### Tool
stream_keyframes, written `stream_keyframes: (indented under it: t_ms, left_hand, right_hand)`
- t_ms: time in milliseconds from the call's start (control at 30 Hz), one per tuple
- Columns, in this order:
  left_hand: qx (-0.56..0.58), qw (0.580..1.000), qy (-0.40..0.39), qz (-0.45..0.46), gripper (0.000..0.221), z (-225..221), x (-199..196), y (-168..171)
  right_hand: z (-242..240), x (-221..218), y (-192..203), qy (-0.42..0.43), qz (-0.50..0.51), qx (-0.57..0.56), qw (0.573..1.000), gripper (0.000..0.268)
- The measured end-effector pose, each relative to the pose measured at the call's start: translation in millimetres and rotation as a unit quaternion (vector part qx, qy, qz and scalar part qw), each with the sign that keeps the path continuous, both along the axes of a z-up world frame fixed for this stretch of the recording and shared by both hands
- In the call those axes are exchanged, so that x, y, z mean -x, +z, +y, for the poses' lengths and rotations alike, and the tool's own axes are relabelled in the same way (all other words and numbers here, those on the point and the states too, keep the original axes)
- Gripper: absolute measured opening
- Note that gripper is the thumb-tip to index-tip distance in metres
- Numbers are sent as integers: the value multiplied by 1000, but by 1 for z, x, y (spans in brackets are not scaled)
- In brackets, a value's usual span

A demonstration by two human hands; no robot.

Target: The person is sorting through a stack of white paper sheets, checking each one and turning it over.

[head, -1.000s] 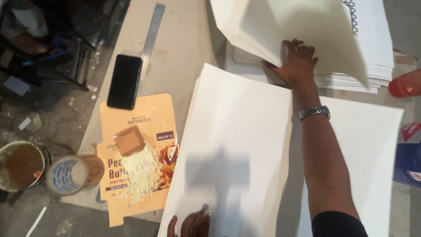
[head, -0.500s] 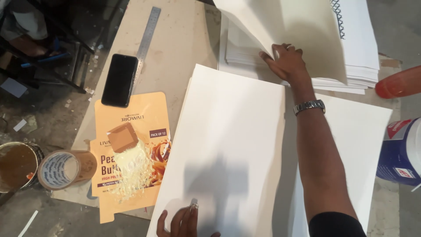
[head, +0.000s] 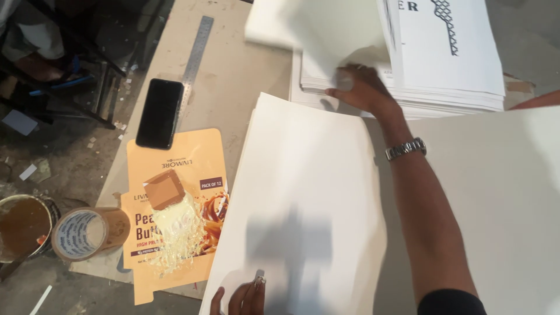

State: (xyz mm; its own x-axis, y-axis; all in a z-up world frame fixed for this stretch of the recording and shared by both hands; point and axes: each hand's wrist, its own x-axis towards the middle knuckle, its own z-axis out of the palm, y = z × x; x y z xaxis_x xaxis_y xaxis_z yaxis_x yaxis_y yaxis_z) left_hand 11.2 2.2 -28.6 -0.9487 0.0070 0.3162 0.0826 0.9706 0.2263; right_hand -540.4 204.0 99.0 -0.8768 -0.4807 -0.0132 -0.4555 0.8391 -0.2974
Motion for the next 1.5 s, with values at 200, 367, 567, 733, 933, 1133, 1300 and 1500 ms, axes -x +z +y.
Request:
stream_keyframes:
  t_ms: [200, 367, 567, 733, 933, 1133, 1300, 1500]
  left_hand:
    - [-71, 996, 25, 41, 74, 12, 13, 36]
    - [-64, 997, 18, 34, 77, 15, 11, 67]
    - [-69, 997, 6, -22, 87, 11, 10, 76]
    - [-107, 994, 0, -10, 94, 14, 11, 97]
    - [-118, 993, -4, -31, 98, 10, 11, 109]
    - [-137, 978, -91, -126, 114, -36, -5, 110]
    - [-94, 976, -71, -184, 100, -64, -3, 129]
    - [-190, 940, -44, -279, 103, -62, 14, 177]
  right_hand:
    - [-54, -109, 48, 53, 152, 45, 986, 27]
    - [-41, -141, 21, 38, 239, 20, 970, 33]
    - [-8, -189, 26, -75, 172, -44, 981, 67]
    - [67, -202, 31, -192, 88, -35, 977, 82]
    - [124, -196, 30, -378, 65, -69, 921, 89]
    - [145, -196, 25, -444, 60, -28, 894, 92]
    - [168, -194, 16, -439, 70, -23, 896, 89]
    - [157, -189, 7, -361, 127, -5, 924, 61]
